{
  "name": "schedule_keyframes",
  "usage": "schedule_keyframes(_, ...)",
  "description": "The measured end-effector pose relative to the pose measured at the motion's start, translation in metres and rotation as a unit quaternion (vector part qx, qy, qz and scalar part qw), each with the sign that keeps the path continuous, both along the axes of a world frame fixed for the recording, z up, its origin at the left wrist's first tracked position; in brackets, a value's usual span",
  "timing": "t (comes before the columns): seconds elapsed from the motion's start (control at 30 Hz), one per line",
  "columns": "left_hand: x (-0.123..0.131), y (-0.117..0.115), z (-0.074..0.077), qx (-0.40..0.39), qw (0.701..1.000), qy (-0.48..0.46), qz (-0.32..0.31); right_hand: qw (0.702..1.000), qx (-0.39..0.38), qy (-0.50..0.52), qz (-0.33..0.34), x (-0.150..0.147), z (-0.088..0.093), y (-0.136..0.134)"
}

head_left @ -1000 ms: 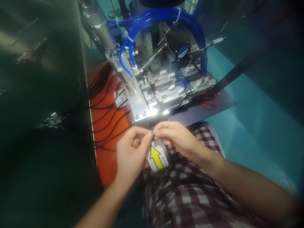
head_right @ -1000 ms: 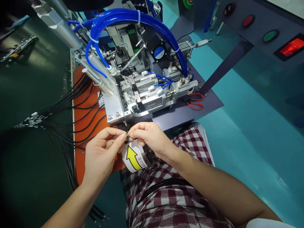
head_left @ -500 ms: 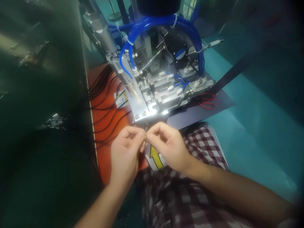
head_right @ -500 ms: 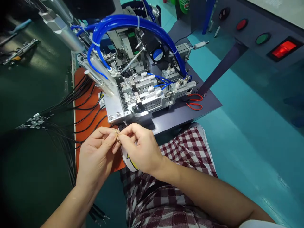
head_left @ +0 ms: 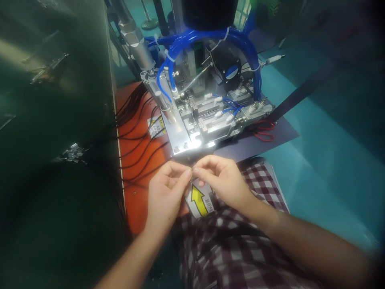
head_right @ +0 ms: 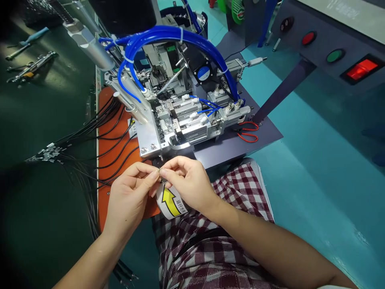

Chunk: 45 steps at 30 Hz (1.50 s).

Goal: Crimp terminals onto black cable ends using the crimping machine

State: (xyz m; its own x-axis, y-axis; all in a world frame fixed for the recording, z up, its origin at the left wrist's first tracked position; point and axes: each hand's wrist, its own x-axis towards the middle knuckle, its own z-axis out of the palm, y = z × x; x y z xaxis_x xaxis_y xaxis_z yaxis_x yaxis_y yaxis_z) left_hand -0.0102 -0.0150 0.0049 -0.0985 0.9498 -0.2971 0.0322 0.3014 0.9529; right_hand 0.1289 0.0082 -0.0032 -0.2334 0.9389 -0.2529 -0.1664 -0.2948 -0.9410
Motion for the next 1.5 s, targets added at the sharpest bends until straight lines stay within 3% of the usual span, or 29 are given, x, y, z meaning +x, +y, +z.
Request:
schedule_keyframes(0.17, -0.004, 0.004, -0.004, 0.083, 0.984, 0.152, -0.047, 1.000, -0.012, -0.016, 0.015, 0.015, 0.001, 0.015)
schedule_keyframes(0.4, -0.021, 0.012, -0.014, 0.248, 0.884, 0.364, -0.158, 0.998, -0.066, -0.001, 0.020, 0.023, -0.025, 0.029)
schedule_keyframes(0.57, -0.025, 0.013, -0.016, 0.248, 0.867, 0.378, -0.208, 0.996, -0.093, 0.005, 0.013, 0.016, -0.036, 0.024)
schedule_keyframes(0.97, -0.032, 0.015, -0.016, 0.269, 0.820, 0.435, -0.255, 0.994, -0.105, -0.009, 0.003, 0.012, -0.035, 0.023)
schedule_keyframes(1.2, -0.033, 0.015, -0.016, 0.267, 0.839, 0.400, -0.253, 0.996, -0.066, -0.054, -0.011, 0.011, -0.033, 0.021)
schedule_keyframes(1.5, -0.034, 0.016, -0.017, 0.276, 0.840, 0.395, -0.249, 0.996, -0.078, 0.014, 0.036, 0.019, -0.042, 0.020)
